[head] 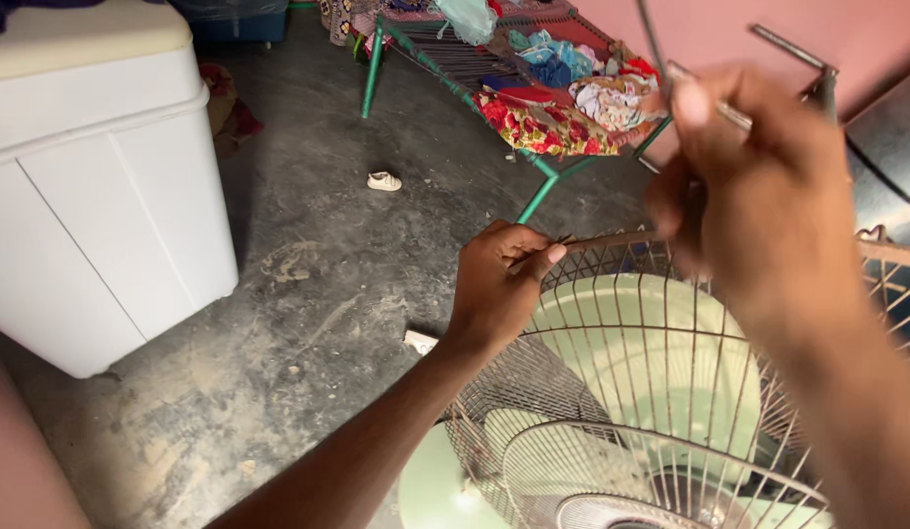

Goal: The person uses a screwdriver to tighten screws on the front wire cage of a standing electric fan. They work around the perimeter of the cage, securing multiple fasteners to stabilize the assembly.

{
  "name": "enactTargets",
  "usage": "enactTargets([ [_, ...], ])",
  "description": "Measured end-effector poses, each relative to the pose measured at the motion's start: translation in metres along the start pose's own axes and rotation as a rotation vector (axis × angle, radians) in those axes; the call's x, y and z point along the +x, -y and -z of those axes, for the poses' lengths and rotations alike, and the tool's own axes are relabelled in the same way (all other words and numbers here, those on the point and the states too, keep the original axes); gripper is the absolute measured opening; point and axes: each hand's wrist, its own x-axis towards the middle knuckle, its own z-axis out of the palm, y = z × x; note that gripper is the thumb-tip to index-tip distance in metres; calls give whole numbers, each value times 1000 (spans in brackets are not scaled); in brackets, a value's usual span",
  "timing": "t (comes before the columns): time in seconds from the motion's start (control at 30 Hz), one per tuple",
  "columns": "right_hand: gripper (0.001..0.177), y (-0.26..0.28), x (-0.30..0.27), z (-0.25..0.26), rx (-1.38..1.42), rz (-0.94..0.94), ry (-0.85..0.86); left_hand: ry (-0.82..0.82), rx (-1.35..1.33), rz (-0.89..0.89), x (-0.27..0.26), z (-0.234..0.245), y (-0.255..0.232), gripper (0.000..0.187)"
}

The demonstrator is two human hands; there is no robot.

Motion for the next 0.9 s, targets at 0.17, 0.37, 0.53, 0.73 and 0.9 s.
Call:
enactTargets([
  [0.17,26,-39,-99,-43,347,-382,-276,180,-31,68,8,20,4,15],
  [0.37,20,-50,-134,-75,270,-369,-227,226,-168,50,0,34,-10,23],
  [0.53,19,-25,-137,-89,-187,83,-392,222,-126,179,-16,57,-50,32],
  [0.73,14,-6,-130,-102,-164,98,-468,612,-259,778,-16,82,-87,47],
  [0.9,16,-22,-131,-92,165,50,-322,565,-390,601,10,74,-79,30],
])
